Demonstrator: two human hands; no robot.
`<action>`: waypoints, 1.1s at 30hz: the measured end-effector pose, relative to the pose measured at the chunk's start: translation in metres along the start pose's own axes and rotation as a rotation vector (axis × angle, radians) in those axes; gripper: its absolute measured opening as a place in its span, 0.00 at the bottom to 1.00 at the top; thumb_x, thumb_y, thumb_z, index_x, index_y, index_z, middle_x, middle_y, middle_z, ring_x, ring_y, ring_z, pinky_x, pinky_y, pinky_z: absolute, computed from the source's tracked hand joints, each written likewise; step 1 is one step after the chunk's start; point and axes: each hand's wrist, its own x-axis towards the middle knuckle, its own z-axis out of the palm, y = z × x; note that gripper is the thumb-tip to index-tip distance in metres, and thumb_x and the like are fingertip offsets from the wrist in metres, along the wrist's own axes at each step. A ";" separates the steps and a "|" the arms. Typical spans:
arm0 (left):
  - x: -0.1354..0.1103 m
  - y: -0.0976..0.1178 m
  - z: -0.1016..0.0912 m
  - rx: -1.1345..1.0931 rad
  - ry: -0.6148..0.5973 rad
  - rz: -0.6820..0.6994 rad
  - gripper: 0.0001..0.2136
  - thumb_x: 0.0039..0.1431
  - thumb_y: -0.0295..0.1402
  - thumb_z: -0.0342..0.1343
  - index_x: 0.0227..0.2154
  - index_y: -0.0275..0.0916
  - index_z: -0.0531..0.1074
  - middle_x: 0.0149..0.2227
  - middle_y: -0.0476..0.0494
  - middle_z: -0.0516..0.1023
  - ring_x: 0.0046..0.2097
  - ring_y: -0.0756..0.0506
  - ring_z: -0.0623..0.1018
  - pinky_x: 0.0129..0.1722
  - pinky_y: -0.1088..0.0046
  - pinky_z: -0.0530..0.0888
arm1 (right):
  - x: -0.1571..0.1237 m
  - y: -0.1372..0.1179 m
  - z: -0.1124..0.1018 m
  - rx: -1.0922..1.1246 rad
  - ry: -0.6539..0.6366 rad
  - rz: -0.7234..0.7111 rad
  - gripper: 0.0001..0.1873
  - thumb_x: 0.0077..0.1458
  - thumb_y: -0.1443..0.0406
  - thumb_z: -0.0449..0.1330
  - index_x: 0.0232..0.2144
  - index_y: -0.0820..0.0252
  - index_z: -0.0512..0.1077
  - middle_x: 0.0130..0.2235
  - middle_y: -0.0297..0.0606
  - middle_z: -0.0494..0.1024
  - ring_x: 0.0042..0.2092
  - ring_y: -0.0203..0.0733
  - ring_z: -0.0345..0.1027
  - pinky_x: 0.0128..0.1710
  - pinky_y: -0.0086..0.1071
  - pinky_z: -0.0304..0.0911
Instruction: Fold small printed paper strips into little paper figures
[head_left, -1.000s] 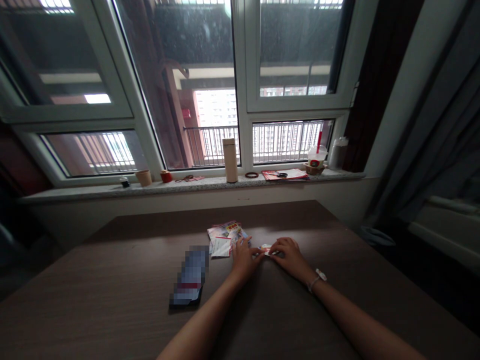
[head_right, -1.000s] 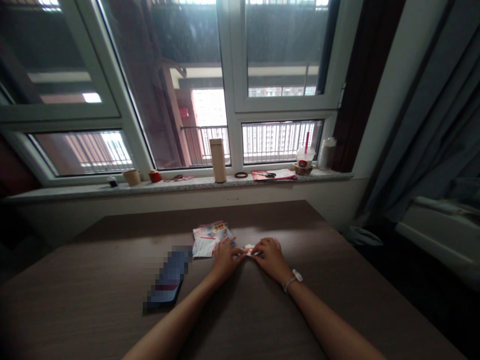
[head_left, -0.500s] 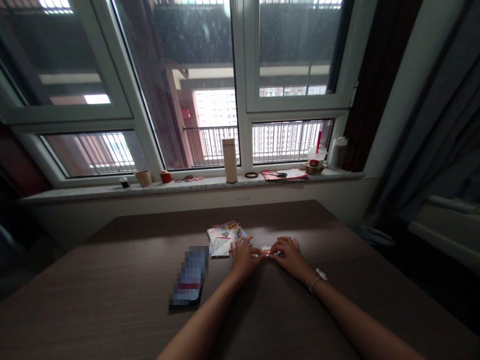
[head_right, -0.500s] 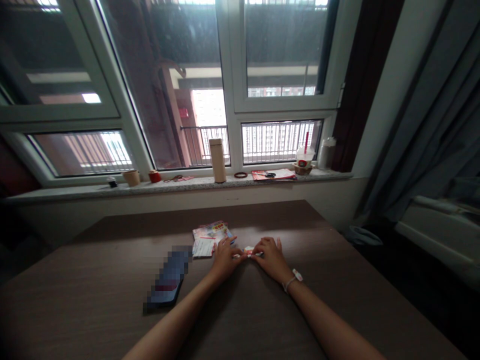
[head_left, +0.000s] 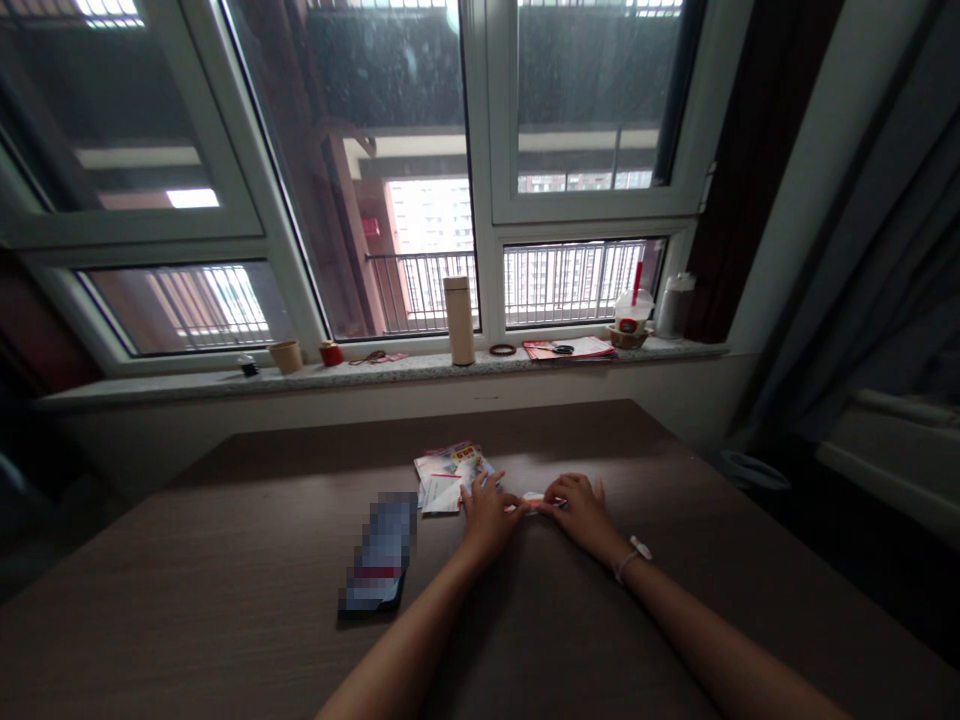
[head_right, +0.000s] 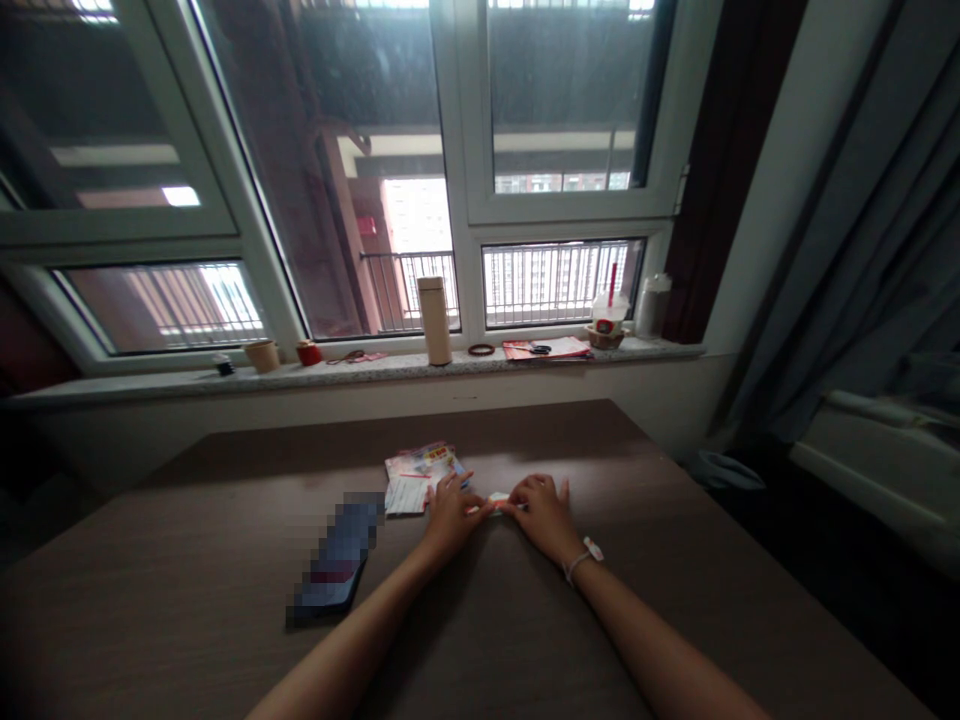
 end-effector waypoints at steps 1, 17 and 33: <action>0.000 0.000 0.000 0.001 0.000 -0.004 0.08 0.56 0.42 0.59 0.33 0.50 0.81 0.62 0.46 0.65 0.65 0.34 0.55 0.62 0.40 0.44 | 0.000 0.000 0.000 0.006 -0.003 0.010 0.14 0.58 0.54 0.54 0.29 0.52 0.75 0.41 0.37 0.76 0.52 0.51 0.59 0.58 0.66 0.28; 0.003 0.002 0.001 0.013 0.001 -0.038 0.07 0.54 0.41 0.61 0.34 0.51 0.81 0.63 0.44 0.62 0.65 0.34 0.55 0.62 0.41 0.44 | 0.004 0.003 0.007 0.010 0.006 0.102 0.13 0.56 0.54 0.57 0.27 0.53 0.75 0.40 0.36 0.75 0.51 0.52 0.61 0.58 0.67 0.29; 0.001 0.005 0.001 0.072 -0.031 -0.035 0.08 0.55 0.42 0.60 0.38 0.53 0.78 0.64 0.47 0.59 0.66 0.36 0.53 0.62 0.40 0.43 | 0.004 -0.004 0.004 -0.029 -0.029 0.155 0.10 0.55 0.57 0.57 0.28 0.53 0.74 0.42 0.35 0.75 0.52 0.50 0.59 0.59 0.63 0.28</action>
